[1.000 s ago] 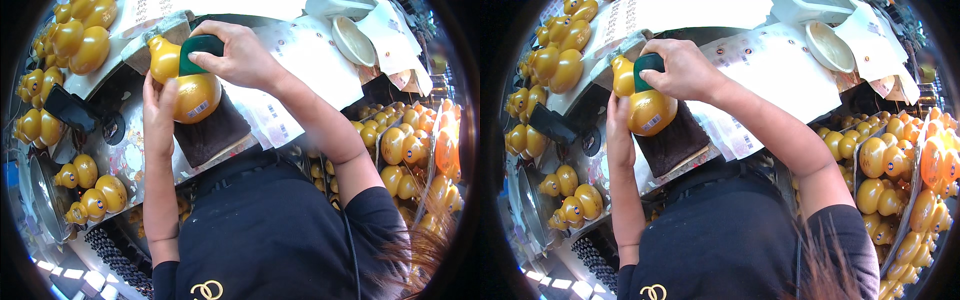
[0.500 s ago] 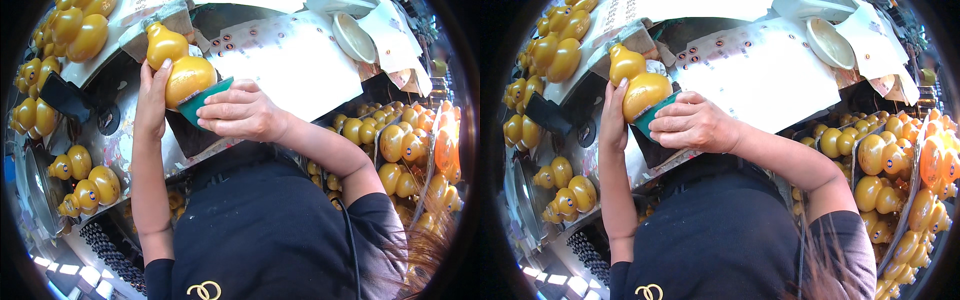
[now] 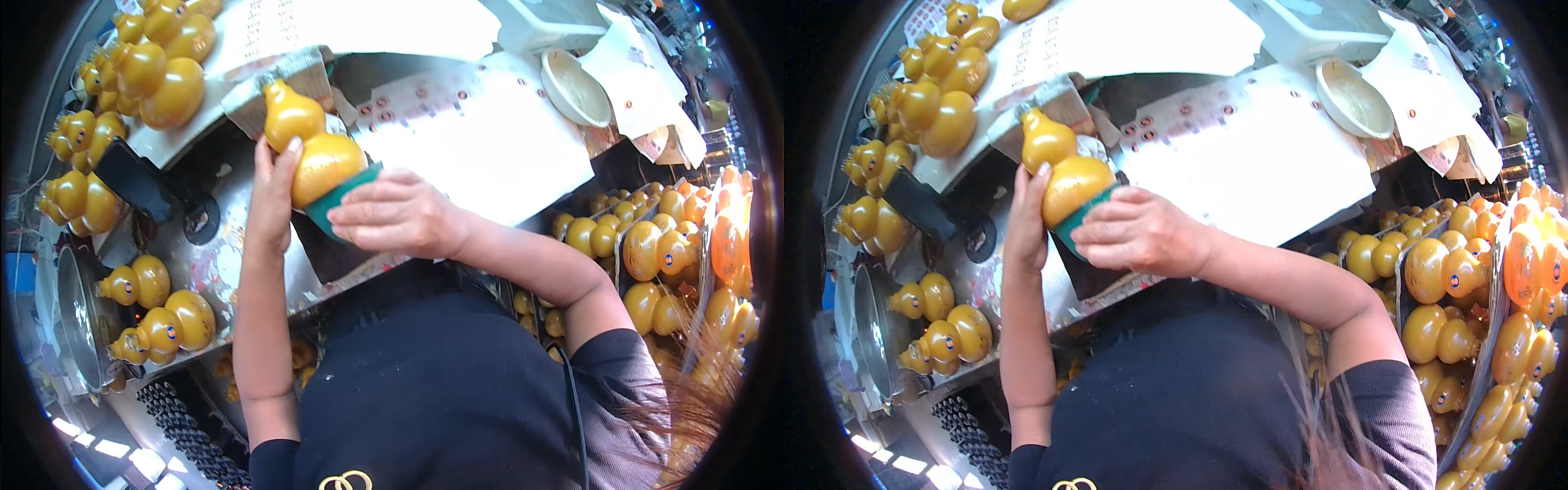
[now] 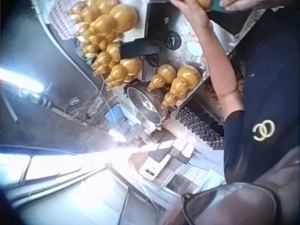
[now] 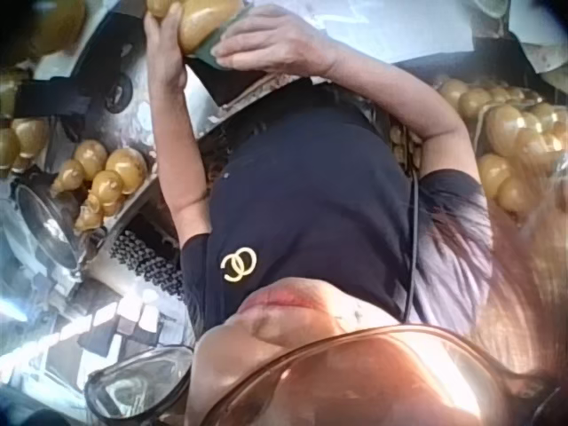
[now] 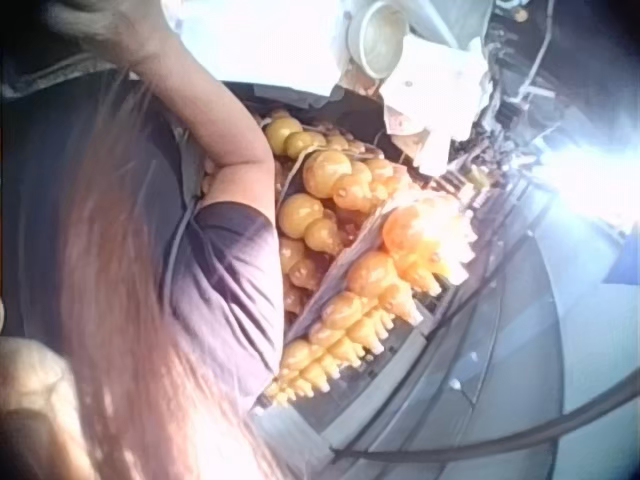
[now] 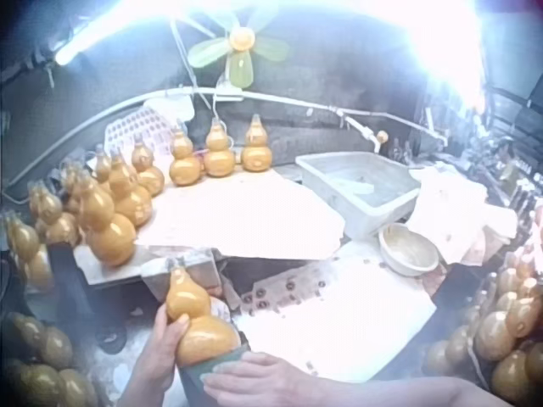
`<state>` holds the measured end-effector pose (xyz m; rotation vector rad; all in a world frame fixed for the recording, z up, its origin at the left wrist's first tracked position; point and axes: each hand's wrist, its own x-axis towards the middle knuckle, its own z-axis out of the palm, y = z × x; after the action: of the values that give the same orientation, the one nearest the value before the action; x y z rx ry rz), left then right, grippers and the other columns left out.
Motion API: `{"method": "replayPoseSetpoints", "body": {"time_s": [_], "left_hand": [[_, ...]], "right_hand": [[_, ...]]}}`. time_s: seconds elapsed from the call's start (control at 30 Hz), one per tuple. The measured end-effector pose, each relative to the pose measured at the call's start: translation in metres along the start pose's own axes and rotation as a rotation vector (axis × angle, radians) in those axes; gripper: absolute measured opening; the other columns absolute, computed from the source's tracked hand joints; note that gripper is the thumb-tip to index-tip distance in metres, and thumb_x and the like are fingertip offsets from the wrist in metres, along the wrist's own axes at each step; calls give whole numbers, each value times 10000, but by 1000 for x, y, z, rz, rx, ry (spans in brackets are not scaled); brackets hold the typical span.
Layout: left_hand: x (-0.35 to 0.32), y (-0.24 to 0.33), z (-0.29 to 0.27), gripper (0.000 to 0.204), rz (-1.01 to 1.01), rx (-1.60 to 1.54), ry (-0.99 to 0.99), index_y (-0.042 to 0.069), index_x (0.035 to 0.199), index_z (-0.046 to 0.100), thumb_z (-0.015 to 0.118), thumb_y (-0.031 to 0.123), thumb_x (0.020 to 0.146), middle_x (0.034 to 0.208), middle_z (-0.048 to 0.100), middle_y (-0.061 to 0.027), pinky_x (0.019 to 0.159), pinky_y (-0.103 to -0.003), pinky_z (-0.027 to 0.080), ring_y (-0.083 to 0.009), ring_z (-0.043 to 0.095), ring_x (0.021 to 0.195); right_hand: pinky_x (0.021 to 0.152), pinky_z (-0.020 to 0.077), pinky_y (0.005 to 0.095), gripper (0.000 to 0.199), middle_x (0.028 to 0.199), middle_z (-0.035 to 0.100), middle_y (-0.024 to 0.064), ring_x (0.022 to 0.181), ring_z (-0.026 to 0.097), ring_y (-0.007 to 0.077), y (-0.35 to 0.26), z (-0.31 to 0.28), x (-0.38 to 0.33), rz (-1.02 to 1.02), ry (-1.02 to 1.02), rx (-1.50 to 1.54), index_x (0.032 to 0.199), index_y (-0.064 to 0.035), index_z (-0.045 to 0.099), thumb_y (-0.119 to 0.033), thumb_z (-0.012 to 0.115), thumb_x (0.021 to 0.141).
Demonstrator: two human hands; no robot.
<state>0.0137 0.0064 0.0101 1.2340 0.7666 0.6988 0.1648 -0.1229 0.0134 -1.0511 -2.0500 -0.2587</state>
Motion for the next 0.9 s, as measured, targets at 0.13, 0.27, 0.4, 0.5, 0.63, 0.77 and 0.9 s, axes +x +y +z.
{"method": "replayPoseSetpoints", "body": {"time_s": [0.13,0.27,0.4,0.5,0.63,0.77,0.9], "left_hand": [[-1,-2,-3,513,-20,9,2,79,1375,364,538,309,952,1257,509,-70,994,-310,396,-166,512,1165],[-2,-1,-5,577,-58,-45,19,63,1406,304,552,298,941,1272,493,-111,1003,-334,391,-202,495,1189],[3,-4,2,593,-25,-96,54,64,1452,284,494,345,974,1359,437,-105,1068,-349,314,-218,423,1268],[-14,-14,-18,598,51,-82,111,88,1479,235,452,358,992,1384,423,-139,1089,-371,292,-245,391,1306],[-45,-13,-24,598,107,-34,183,112,1494,195,415,382,1008,1401,400,-177,1109,-392,256,-296,361,1341],[-55,-19,-30,552,92,25,190,109,1485,227,395,350,1018,1393,398,-187,1100,-407,266,-293,385,1319],[-60,-18,-32,537,95,29,266,107,1482,239,389,334,1019,1385,401,-191,1096,-407,273,-285,395,1310]], "right_hand": [[839,464,294,95,1057,654,7,1023,617,144,0,-6,-2,-33,-63,35,881,-114,614,-114,628,787],[771,485,314,126,1093,647,27,971,633,182,2,-10,-6,-54,-119,159,921,-101,644,-97,645,794],[815,480,326,178,1048,652,62,965,618,193,10,-8,-32,310,-85,470,974,-68,645,-90,670,799],[840,478,296,238,990,650,36,926,614,160,6,-35,-27,925,30,800,1043,-39,622,-151,687,844],[748,451,252,293,818,601,16,744,550,118,23,-56,-54,1546,442,1277,837,-77,627,-351,584,931],[697,456,276,356,730,646,50,702,568,144,68,-79,-125,1391,287,566,783,-46,668,-362,573,917],[877,466,467,375,1031,660,184,994,615,365,112,-118,-156,1415,-55,-398,1232,-79,590,-166,460,892]]}}
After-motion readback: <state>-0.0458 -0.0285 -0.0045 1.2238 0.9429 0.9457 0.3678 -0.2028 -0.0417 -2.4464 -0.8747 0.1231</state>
